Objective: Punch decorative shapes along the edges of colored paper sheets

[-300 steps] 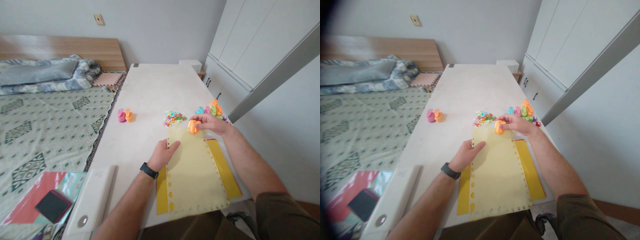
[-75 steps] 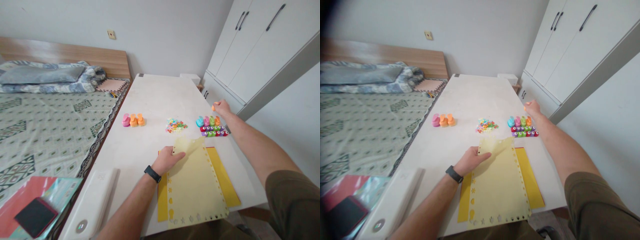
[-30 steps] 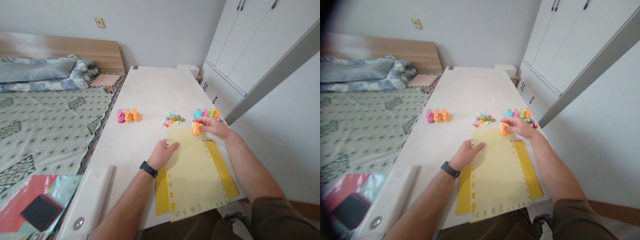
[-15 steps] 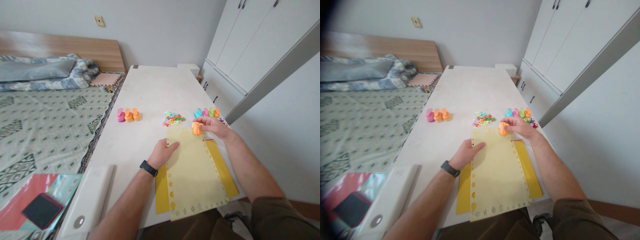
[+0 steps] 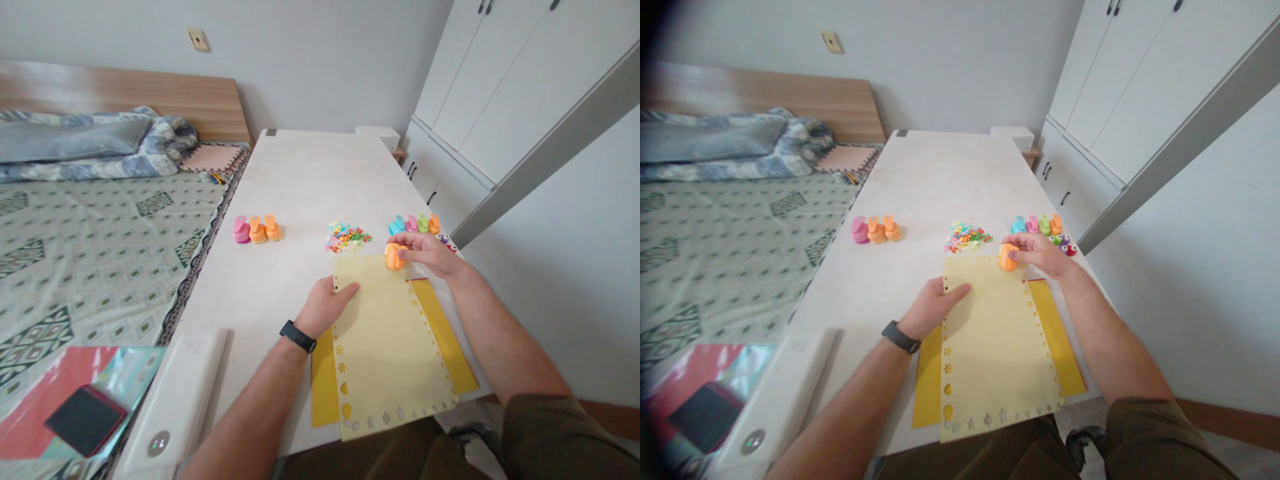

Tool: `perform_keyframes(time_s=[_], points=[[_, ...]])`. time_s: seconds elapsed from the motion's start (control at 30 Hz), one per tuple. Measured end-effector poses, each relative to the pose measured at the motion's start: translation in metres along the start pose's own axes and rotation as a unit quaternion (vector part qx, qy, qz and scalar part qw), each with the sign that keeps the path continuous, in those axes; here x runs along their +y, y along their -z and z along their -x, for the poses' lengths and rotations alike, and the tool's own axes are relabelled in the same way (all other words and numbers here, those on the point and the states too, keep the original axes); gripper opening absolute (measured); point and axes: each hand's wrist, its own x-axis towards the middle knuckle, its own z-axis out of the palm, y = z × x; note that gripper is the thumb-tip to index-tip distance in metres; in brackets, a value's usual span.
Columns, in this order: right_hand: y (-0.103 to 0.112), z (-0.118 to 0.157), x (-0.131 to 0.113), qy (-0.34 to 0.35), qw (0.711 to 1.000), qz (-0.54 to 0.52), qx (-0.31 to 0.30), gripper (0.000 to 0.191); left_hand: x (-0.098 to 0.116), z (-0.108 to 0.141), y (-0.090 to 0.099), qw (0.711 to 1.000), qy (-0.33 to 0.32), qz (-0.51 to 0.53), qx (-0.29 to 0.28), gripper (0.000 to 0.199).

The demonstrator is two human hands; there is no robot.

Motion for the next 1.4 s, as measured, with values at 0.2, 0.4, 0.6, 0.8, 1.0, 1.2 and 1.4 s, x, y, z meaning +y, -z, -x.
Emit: perform_keyframes(time_s=[0.2, 0.4, 0.6, 0.8, 1.0, 1.2, 1.4], points=[[-0.0006, -0.0002, 0.0014, 0.0, 1.0, -0.001, 0.008, 0.047, 0.0012, 0.0, -0.0005, 1.0, 0.003, 0.006, 0.0, 0.046], [-0.0026, -0.0001, -0.0002, 0.002, 1.0, 0.006, 0.011, 0.048, 0.002, 0.0006, -0.0003, 1.0, 0.008, 0.004, 0.001, 0.046], [-0.0055, -0.0005, -0.0017, 0.005, 1.0, 0.013, 0.014, 0.046, 0.0018, 0.001, -0.0004, 1.0, 0.002, -0.004, 0.001, 0.045], [-0.0074, -0.0011, -0.0009, 0.0, 1.0, 0.005, 0.013, 0.046, 0.0024, 0.0005, -0.0006, 1.0, 0.007, 0.003, 0.004, 0.045], [-0.0085, -0.0019, -0.0006, 0.001, 1.0, 0.013, 0.026, 0.043, 0.0022, 0.0005, -0.0004, 1.0, 0.008, 0.004, -0.002, 0.045], [-0.0091, -0.0025, 0.0005, 0.006, 0.999, 0.014, 0.037, 0.045, 0.0046, 0.0007, -0.0018, 1.0, 0.014, 0.019, 0.004, 0.048], [-0.0095, -0.0057, 0.0038, 0.004, 0.998, 0.006, 0.057, 0.045, 0.0026, 0.0012, -0.0015, 1.0, 0.012, 0.012, -0.005, 0.046]])
